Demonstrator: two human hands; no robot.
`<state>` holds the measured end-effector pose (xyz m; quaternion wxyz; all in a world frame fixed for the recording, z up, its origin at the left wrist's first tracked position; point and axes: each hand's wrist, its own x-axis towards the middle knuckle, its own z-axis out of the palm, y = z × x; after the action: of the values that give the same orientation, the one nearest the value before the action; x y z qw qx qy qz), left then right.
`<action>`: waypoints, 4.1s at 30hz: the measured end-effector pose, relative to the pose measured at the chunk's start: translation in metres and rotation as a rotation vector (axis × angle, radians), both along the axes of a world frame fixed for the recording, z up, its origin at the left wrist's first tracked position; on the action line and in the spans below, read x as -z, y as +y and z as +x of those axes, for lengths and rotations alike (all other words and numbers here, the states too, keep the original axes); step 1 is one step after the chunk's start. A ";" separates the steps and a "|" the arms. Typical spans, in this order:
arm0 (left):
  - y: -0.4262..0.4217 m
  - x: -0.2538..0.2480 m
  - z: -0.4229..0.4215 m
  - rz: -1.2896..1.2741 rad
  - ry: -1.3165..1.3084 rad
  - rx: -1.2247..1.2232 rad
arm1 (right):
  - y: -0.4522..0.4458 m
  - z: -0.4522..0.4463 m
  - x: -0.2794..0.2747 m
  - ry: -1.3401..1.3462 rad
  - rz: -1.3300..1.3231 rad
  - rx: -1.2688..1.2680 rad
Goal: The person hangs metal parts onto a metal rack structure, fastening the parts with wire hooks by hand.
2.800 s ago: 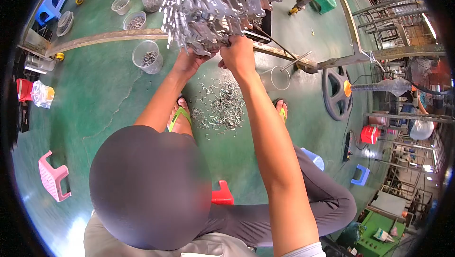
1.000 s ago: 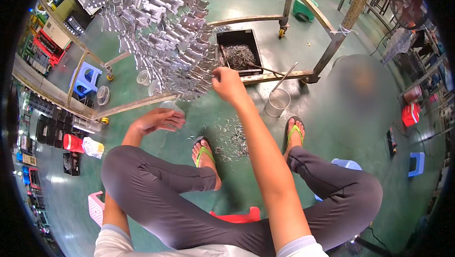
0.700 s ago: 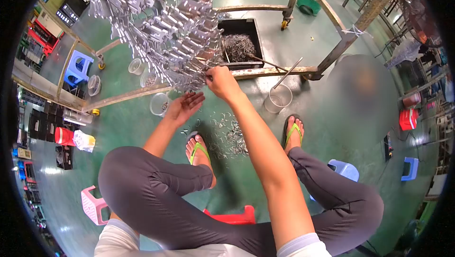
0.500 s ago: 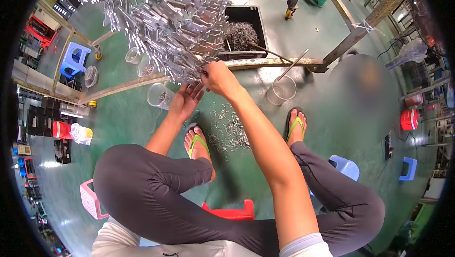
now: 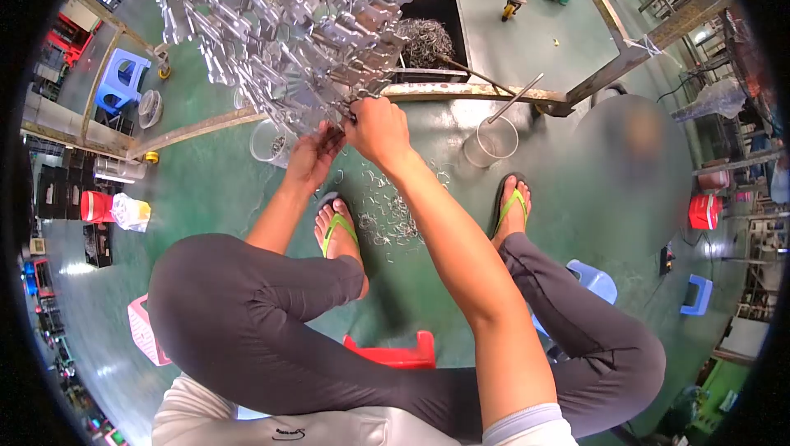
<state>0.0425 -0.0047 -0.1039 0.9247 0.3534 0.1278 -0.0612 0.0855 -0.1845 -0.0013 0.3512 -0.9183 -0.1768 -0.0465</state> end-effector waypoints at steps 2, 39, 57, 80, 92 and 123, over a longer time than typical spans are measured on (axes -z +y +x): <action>0.001 -0.007 0.000 0.031 0.031 0.014 | 0.005 -0.004 -0.002 -0.021 -0.002 0.033; -0.022 -0.103 -0.049 0.865 -0.322 0.332 | -0.057 -0.085 0.021 0.525 0.652 -0.162; -0.001 -0.115 -0.057 0.784 -0.135 0.443 | -0.088 -0.176 0.174 0.865 -0.414 -0.543; -0.010 -0.134 -0.062 0.774 -0.102 0.571 | -0.030 -0.023 0.127 0.359 0.005 0.324; -0.009 -0.123 -0.061 0.783 -0.148 0.596 | -0.050 -0.042 -0.217 -0.432 0.769 -0.273; -0.047 -0.438 -0.043 1.886 -0.767 -0.211 | -0.054 -0.040 -0.265 -0.169 0.566 -0.290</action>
<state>-0.0007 -0.0514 0.3345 0.2492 0.9198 -0.1501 0.2631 0.0455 -0.2384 0.2640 0.5794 -0.7426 -0.3141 -0.1193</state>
